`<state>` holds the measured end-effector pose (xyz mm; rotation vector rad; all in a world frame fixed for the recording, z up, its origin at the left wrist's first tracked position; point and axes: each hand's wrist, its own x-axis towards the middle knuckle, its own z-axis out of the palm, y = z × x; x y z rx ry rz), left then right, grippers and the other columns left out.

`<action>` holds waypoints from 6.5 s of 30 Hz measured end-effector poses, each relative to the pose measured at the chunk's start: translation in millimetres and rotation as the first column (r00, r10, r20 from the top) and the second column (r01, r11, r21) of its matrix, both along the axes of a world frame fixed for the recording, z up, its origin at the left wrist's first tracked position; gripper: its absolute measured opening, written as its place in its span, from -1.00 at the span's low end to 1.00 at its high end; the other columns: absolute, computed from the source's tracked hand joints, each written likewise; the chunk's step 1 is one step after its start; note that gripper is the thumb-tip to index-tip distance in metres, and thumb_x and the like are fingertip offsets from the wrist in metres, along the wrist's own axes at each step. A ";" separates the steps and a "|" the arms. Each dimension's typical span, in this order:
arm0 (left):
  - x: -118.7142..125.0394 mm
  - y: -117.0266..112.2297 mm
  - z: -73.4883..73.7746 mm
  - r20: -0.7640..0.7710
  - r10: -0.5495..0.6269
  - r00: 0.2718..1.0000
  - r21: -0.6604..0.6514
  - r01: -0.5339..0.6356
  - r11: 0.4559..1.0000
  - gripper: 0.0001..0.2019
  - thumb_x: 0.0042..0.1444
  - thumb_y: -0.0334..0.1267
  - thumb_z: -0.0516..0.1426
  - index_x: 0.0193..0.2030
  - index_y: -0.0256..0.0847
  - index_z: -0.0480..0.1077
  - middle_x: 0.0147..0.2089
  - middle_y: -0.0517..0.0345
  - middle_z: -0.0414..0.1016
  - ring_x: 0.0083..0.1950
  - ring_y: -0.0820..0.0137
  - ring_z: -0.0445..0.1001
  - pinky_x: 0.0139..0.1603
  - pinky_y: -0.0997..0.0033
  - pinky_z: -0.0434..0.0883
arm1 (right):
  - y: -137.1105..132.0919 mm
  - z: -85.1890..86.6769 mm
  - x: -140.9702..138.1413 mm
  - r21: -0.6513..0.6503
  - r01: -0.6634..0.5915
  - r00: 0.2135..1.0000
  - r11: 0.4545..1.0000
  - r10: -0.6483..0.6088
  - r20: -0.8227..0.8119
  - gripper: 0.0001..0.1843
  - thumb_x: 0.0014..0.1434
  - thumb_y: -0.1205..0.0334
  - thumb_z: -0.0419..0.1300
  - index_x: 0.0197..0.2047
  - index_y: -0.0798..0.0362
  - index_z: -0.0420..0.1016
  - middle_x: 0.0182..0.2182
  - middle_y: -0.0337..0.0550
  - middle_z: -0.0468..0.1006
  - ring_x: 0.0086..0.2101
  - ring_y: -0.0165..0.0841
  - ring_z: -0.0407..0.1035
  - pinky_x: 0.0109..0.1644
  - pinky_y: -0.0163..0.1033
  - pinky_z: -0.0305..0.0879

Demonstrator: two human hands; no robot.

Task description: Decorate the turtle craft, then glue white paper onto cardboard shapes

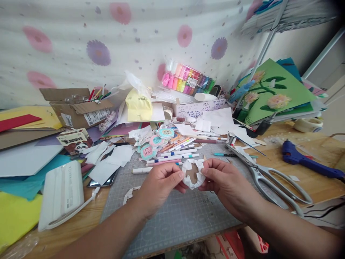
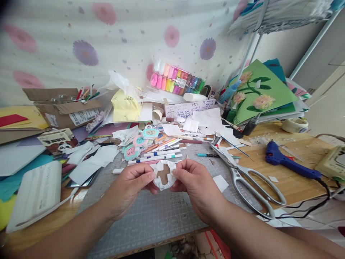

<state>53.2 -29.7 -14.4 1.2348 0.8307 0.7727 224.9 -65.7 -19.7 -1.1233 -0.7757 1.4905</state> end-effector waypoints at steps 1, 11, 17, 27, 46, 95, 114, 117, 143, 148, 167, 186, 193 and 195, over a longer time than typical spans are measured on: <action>-0.5 -0.3 0.7 0.026 -0.001 1.000 -0.009 0.002 1.000 -0.79 0.10 -0.21 0.12 -0.47 -0.27 0.41 -0.48 0.17 0.44 -0.43 0.44 0.41 -0.35 0.40 0.43 | 0.0 0.7 0.3 0.003 -0.003 1.000 1.000 0.003 -0.006 -0.77 -0.09 0.15 0.31 -0.51 0.08 0.35 -0.56 -0.28 0.42 -0.56 -0.48 0.27 -0.40 -0.30 0.25; -1.6 -1.6 -2.0 0.029 -0.041 0.999 -0.006 0.041 0.999 -0.86 0.08 -0.27 0.14 -0.44 -0.28 0.40 -0.43 0.14 0.46 -0.38 0.41 0.44 -0.30 0.37 0.43 | 1.0 -0.7 -0.8 0.012 0.028 0.998 1.000 -0.028 -0.049 -0.75 -0.08 0.16 0.31 -0.53 0.08 0.33 -0.59 -0.29 0.43 -0.57 -0.48 0.27 -0.39 -0.30 0.24; 2.7 -2.1 -4.3 -0.008 0.040 0.999 0.053 -0.040 0.998 -0.84 0.07 -0.25 0.14 -0.48 -0.26 0.35 -0.50 0.20 0.42 -0.43 0.43 0.42 -0.35 0.38 0.43 | -0.1 -0.6 -4.5 0.009 0.051 0.998 0.999 -0.051 -0.047 -0.73 -0.10 0.14 0.33 -0.51 0.07 0.32 -0.59 -0.30 0.43 -0.57 -0.47 0.29 -0.39 -0.30 0.25; 6.4 -4.2 -9.7 0.009 0.145 0.989 0.062 -0.146 0.987 -0.79 0.05 -0.16 0.17 -0.47 -0.24 0.31 -0.48 0.26 0.37 -0.43 0.47 0.38 -0.34 0.44 0.35 | -2.4 -1.9 -15.2 0.025 0.111 0.986 0.994 -0.107 -0.126 -0.73 -0.13 0.15 0.37 -0.52 0.06 0.36 -0.57 -0.31 0.43 -0.52 -0.47 0.30 -0.33 -0.28 0.32; 5.6 -2.5 -2.9 -0.090 0.123 0.988 -0.015 -0.125 0.992 -0.77 0.04 -0.16 0.15 -0.50 -0.27 0.32 -0.56 0.18 0.44 -0.51 0.46 0.38 -0.43 0.44 0.37 | 1.6 -6.9 -10.2 0.145 0.113 0.992 0.983 -0.119 0.034 -0.75 -0.04 0.13 0.33 -0.46 0.04 0.34 -0.54 -0.38 0.37 -0.51 -0.49 0.33 -0.32 -0.30 0.32; 2.4 0.4 -6.0 0.112 0.177 0.978 -0.084 -0.168 0.982 -0.82 -0.01 -0.22 0.21 -0.47 -0.25 0.33 -0.48 0.27 0.35 -0.45 0.51 0.38 -0.37 0.45 0.39 | -1.4 -5.6 -15.8 0.094 0.071 0.983 0.993 -0.054 -0.174 -0.75 -0.11 0.20 0.39 -0.47 0.07 0.39 -0.51 -0.37 0.44 -0.50 -0.49 0.40 -0.27 -0.26 0.35; 2.1 1.1 -8.2 0.007 0.188 0.982 0.015 -0.188 0.982 -0.81 0.00 -0.22 0.18 -0.49 -0.24 0.28 -0.48 0.28 0.32 -0.46 0.52 0.32 -0.37 0.49 0.31 | 0.9 -9.4 -6.1 0.097 0.048 0.995 0.994 -0.056 0.078 -0.75 -0.09 0.12 0.36 -0.46 0.08 0.41 -0.59 -0.30 0.47 -0.53 -0.46 0.35 -0.37 -0.31 0.28; 1.7 0.4 -9.2 -0.018 0.203 0.979 0.064 -0.201 0.977 -0.80 0.01 -0.22 0.18 -0.50 -0.23 0.26 -0.51 0.30 0.30 -0.47 0.51 0.33 -0.37 0.48 0.30 | 1.2 -9.5 -7.6 0.095 0.051 0.994 0.994 -0.060 0.088 -0.75 -0.08 0.13 0.35 -0.47 0.08 0.40 -0.60 -0.33 0.45 -0.54 -0.48 0.34 -0.37 -0.33 0.27; 1.4 -3.6 -6.8 -0.274 0.294 0.916 0.331 -0.198 0.923 -0.83 0.00 -0.21 0.11 -0.52 -0.19 0.24 -0.55 0.28 0.25 -0.48 0.44 0.28 -0.48 0.48 0.17 | 3.4 -6.4 -13.1 0.072 0.061 0.989 0.996 -0.070 0.132 -0.80 -0.10 0.17 0.32 -0.48 0.05 0.38 -0.58 -0.35 0.43 -0.52 -0.44 0.34 -0.39 -0.28 0.32; 1.2 -5.0 -7.6 -0.274 0.290 0.917 0.292 -0.208 0.934 -0.82 -0.01 -0.19 0.11 -0.53 -0.19 0.24 -0.54 0.25 0.29 -0.46 0.40 0.33 -0.47 0.47 0.20 | 3.4 -5.4 -17.8 0.076 0.062 0.989 0.995 -0.071 0.131 -0.76 -0.16 0.20 0.35 -0.45 0.04 0.36 -0.55 -0.34 0.44 -0.50 -0.42 0.36 -0.42 -0.30 0.31; 3.8 -5.1 0.2 -0.356 0.304 0.884 0.471 -0.111 0.875 -0.89 -0.10 -0.37 0.05 -0.59 -0.20 0.22 -0.58 0.28 0.21 -0.51 0.48 0.17 -0.50 0.50 0.12 | 20.3 15.4 -9.3 0.215 -0.175 0.921 0.961 0.082 0.382 -0.73 0.06 0.04 0.21 -0.44 0.10 0.49 -0.58 -0.26 0.49 -0.52 -0.41 0.35 -0.41 -0.31 0.24; -0.4 2.0 -0.4 -0.317 0.176 0.932 0.333 -0.064 0.941 -0.90 -0.09 -0.34 0.04 -0.57 -0.21 0.20 -0.58 0.32 0.16 -0.51 0.52 0.12 -0.52 0.52 0.12 | 21.8 15.0 2.9 0.078 -0.285 0.920 0.955 0.249 0.304 -0.76 -0.03 0.10 0.26 -0.40 0.12 0.54 -0.52 -0.20 0.51 -0.50 -0.45 0.33 -0.42 -0.33 0.21; 1.8 3.1 -0.6 -0.322 0.146 0.936 0.295 -0.047 0.954 -0.90 -0.08 -0.32 0.06 -0.54 -0.22 0.21 -0.57 0.33 0.15 -0.51 0.54 0.10 -0.52 0.53 0.10 | 22.1 11.6 0.3 0.082 -0.216 0.878 0.973 0.157 0.453 -0.91 -0.11 0.25 0.27 -0.53 0.09 0.50 -0.64 -0.31 0.40 -0.62 -0.51 0.17 -0.53 -0.36 0.12; 2.0 3.7 -0.9 -0.316 0.136 0.939 0.278 -0.045 0.960 -0.89 -0.08 -0.32 0.07 -0.55 -0.22 0.20 -0.57 0.33 0.15 -0.51 0.54 0.09 -0.52 0.52 0.09 | 21.8 11.9 4.2 0.064 -0.235 0.889 0.970 0.188 0.417 -0.91 -0.11 0.25 0.28 -0.49 0.09 0.53 -0.61 -0.29 0.44 -0.58 -0.50 0.22 -0.50 -0.36 0.16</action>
